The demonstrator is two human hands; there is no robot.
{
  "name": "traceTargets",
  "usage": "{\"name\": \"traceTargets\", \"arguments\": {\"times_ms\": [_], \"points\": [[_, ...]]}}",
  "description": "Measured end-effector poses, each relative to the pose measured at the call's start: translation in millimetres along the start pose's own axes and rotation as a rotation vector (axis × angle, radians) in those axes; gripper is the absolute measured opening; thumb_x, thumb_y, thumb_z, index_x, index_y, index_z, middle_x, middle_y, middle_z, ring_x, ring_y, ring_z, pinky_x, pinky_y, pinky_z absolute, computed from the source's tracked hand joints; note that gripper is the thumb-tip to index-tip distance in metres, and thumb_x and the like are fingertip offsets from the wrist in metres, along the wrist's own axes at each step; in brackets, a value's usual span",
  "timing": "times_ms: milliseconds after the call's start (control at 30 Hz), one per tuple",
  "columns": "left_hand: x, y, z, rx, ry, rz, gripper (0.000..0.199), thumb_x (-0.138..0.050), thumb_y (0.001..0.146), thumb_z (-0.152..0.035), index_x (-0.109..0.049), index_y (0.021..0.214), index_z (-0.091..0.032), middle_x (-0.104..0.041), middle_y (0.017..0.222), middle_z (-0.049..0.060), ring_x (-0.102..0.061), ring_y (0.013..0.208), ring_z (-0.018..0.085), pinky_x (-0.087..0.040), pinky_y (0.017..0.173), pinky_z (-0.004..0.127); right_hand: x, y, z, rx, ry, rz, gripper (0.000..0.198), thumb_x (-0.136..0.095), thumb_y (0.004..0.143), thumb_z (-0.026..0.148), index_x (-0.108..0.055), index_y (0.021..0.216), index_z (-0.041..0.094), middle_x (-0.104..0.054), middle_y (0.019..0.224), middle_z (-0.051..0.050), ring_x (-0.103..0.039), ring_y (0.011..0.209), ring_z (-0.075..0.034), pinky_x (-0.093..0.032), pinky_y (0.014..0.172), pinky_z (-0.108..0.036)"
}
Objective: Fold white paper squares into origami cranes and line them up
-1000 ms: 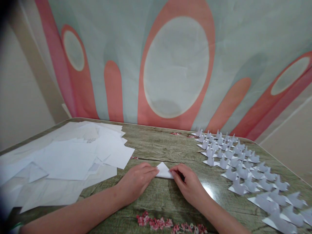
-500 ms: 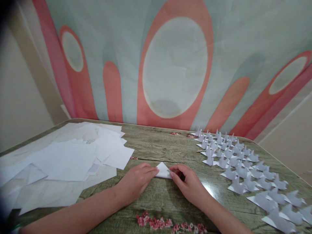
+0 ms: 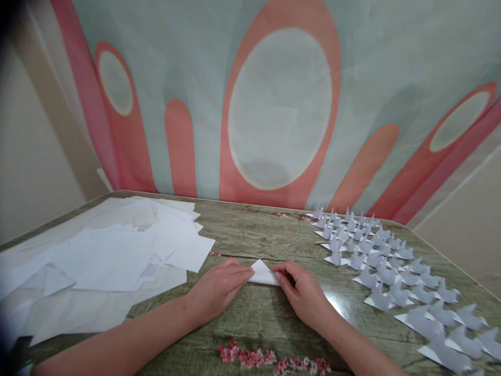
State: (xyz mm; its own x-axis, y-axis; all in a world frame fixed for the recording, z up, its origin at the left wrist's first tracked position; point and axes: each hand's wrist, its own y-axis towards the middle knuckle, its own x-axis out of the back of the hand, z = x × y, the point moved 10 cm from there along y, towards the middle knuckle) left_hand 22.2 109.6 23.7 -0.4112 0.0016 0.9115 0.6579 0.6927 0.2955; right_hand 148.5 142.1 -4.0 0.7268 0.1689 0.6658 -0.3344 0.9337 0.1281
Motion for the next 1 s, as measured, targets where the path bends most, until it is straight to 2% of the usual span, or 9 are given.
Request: {"name": "traceTargets", "arguments": {"times_ms": [167,333,500,1000], "points": [[0.5,0.9,0.8,-0.009,0.004,-0.011,0.026,-0.04,0.087,-0.011,-0.055,0.107,-0.016,-0.064,0.097,0.004,-0.052,0.09,0.017,-0.041,0.083,0.031,-2.7,0.0,1.6,0.001,0.051,0.017,0.023,-0.043,0.086,0.036,-0.057,0.094,0.02,-0.062,0.085,-0.004,-0.056,0.078,-0.018,-0.043,0.071,-0.029],[-0.6,1.1,3.7,-0.002,-0.005,-0.027,0.025,-0.041,0.087,-0.011,-0.056,0.106,-0.017,-0.064,0.096,0.004,-0.053,0.089,0.018,-0.041,0.083,0.032,0.1,-2.3,-2.5,-0.004,0.018,-0.041,0.021,-0.049,0.083,0.034,-0.058,0.094,0.019,-0.059,0.08,-0.003,-0.054,0.074,-0.017,-0.042,0.068,-0.028],[0.3,0.9,4.9,0.004,-0.039,-0.039,0.026,-0.041,0.087,-0.011,-0.055,0.108,-0.017,-0.064,0.098,0.003,-0.053,0.09,0.017,-0.041,0.083,0.032,-1.5,-3.3,-5.7,-0.016,0.02,-0.043,0.019,-0.048,0.083,0.034,-0.059,0.092,0.02,-0.059,0.078,-0.003,-0.054,0.072,-0.017,-0.042,0.066,-0.028],[2.2,3.5,8.7,0.005,-0.11,-0.058,0.025,-0.038,0.09,-0.015,-0.056,0.108,-0.016,-0.063,0.1,0.004,-0.051,0.09,0.017,-0.04,0.084,0.032,-1.5,-0.5,-0.5,0.003,0.043,-0.04,0.017,-0.046,0.085,0.031,-0.058,0.091,0.02,-0.062,0.081,-0.003,-0.056,0.075,-0.017,-0.042,0.068,-0.028]]}}
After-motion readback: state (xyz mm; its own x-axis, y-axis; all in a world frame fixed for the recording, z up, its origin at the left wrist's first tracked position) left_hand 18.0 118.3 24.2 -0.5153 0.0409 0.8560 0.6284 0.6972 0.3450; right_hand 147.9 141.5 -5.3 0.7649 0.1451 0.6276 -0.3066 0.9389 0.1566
